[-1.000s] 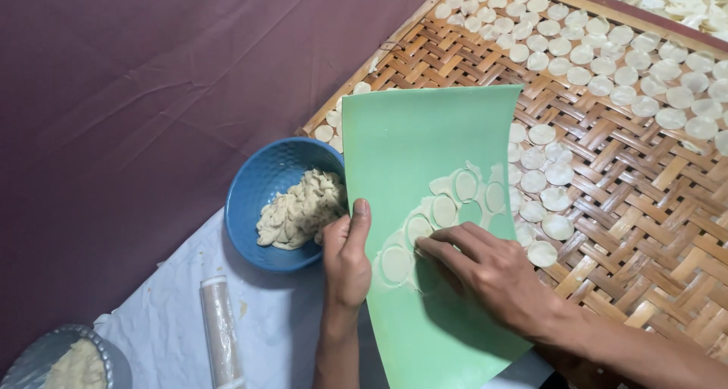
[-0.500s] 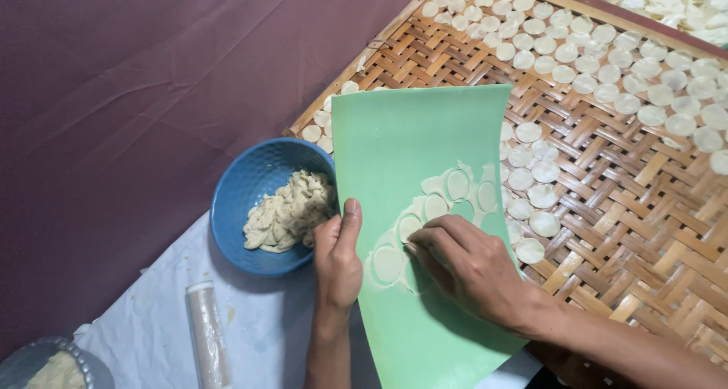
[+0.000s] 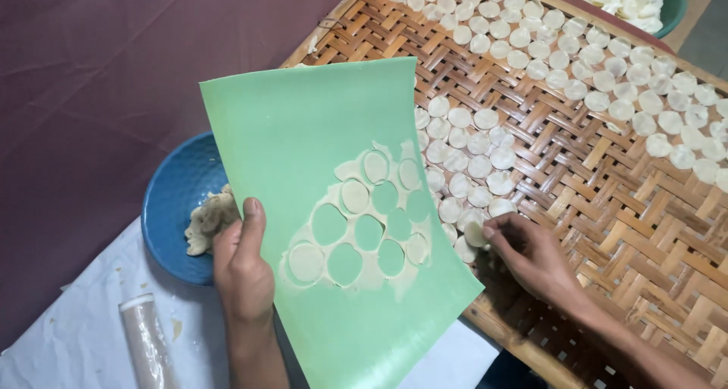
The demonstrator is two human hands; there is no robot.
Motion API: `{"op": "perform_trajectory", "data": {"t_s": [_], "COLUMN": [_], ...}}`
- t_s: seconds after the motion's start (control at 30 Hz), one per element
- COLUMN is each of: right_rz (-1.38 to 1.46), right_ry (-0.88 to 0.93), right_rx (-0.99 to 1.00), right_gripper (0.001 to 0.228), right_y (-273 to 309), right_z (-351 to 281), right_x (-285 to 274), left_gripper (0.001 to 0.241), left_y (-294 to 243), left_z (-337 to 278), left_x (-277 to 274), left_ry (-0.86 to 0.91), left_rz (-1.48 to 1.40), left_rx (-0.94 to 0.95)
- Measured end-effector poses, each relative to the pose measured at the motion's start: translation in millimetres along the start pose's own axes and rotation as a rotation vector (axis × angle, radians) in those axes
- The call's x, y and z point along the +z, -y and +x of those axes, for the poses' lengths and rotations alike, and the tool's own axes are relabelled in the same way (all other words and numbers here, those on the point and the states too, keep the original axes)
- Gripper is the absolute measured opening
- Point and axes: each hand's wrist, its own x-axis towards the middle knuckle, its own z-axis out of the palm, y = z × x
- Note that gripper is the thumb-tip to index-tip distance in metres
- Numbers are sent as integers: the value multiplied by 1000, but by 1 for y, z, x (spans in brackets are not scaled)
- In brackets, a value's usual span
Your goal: Cutting small dough circles using a mold and rolling out dough with a rolling pin
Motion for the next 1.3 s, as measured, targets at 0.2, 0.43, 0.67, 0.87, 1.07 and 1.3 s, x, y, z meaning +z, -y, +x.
{"op": "perform_trajectory", "data": {"t_s": [0.2, 0.43, 0.67, 0.87, 1.07, 1.3], "right_rz": [-156, -98, -173, -234, -241, -152], "right_ry": [-143, -159, -265, -289, -363, -306], "right_rx": [74, 131, -2, -90, -172, -979], "right_gripper": [27, 25, 27, 24, 30, 26], "right_y": [-21, -22, -51, -59, -27, 55], "right_z": [-11, -17, -9, -10, -18, -13], "right_x": [-21, -21, -18, -18, -10, 34], "left_gripper": [45, 47, 48, 50, 48, 49], "left_y": [-6, -9, -8, -2, -1, -4], "left_z": [-1, -3, -5, -3, -5, -13], "left_x": [4, 6, 7, 9, 12, 26], "left_ry": [-29, 2, -5, 0, 30, 149], "left_rz": [-25, 10, 28, 45, 13, 21], "left_rx": [-47, -21, -6, 5, 0, 39]}}
